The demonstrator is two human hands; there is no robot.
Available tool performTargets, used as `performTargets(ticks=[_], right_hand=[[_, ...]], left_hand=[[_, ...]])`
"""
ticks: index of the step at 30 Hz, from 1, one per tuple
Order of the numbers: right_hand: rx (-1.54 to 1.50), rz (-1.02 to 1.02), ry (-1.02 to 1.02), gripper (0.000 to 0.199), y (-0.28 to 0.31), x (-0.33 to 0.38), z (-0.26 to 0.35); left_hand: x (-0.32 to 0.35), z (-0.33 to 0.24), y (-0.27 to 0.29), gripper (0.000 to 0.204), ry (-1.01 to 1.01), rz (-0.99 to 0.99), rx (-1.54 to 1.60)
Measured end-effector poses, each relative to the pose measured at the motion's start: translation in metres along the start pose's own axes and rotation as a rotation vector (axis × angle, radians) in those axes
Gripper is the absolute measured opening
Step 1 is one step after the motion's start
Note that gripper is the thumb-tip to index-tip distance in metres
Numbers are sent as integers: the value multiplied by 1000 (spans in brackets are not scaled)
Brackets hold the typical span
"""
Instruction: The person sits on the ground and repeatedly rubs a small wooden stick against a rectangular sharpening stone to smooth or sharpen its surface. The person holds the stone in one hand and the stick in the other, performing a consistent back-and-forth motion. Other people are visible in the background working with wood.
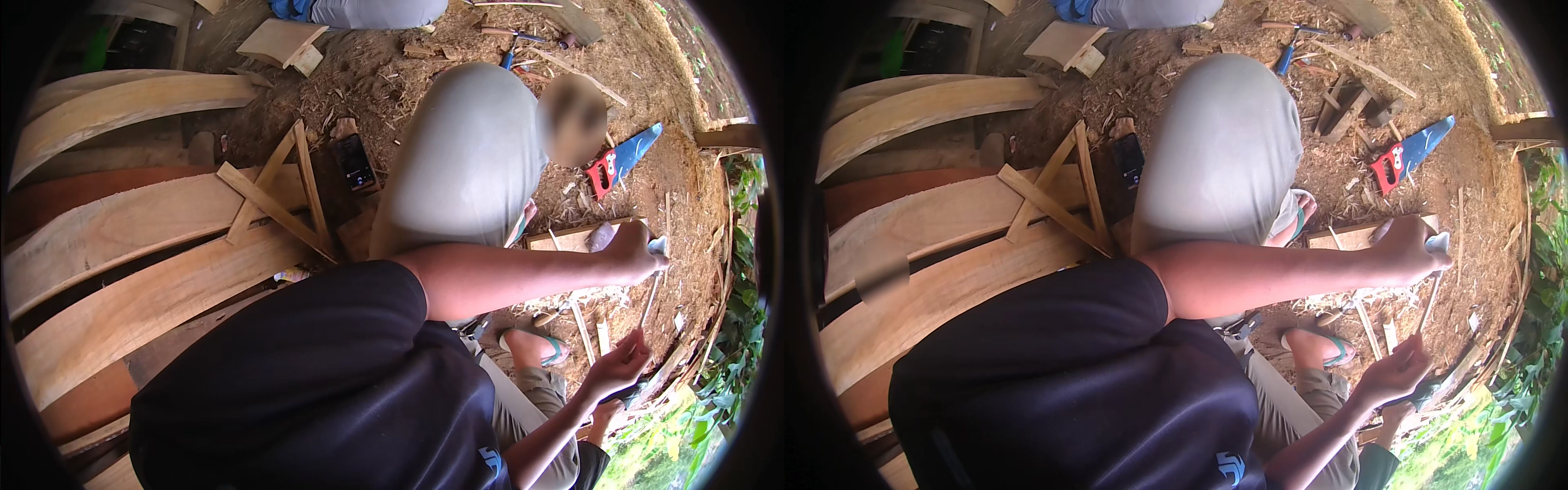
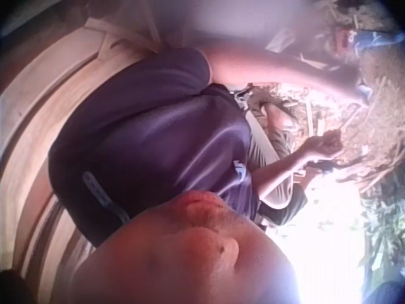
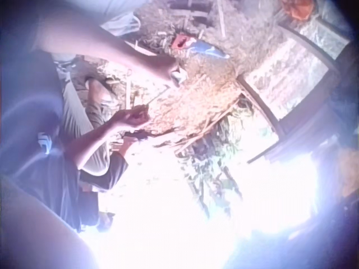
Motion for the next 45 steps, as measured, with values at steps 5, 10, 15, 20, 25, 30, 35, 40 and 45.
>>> performTargets(ticks=[5,10,15,20,25,30,35,40,45], right_hand=[[-952,-69,-783,8,-16,25,-28],[-1180,-56,-1047,5,-22,31,-27],[-1185,-64,-1098,5,-26,33,-27],[-1230,-39,-1072,4,-29,34,-27],[-1262,-20,-1030,4,-30,34,-28],[-1212,-15,-1061,15,-31,36,-27],[-849,138,-811,24,-21,10,-7],[-695,116,-659,18,-8,-47,27],[-694,272,-532,32,-6,-80,54]], left_hand=[[-1,4,-3,29,0,19,-51],[-7,10,-8,30,-18,-14,-83],[-7,11,-8,30,-13,5,-64],[-10,12,-9,30,-35,5,-77],[-4,9,-7,29,-25,24,-63],[-5,13,-11,27,-35,23,-95],[10,15,-36,26,-124,270,-135],[38,-20,-43,26,-356,387,-178],[69,-73,-10,52,-171,625,-238]])
Point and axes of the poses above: each hand's wrist, its own x-axis away from the middle knuckle, its own y-axis out of the back of the hand, z = x × y, the point moved 6 cm from there along -x, towards the middle knuckle, and after that the axes turned 13 degrees about y, right-handed, at the moved point
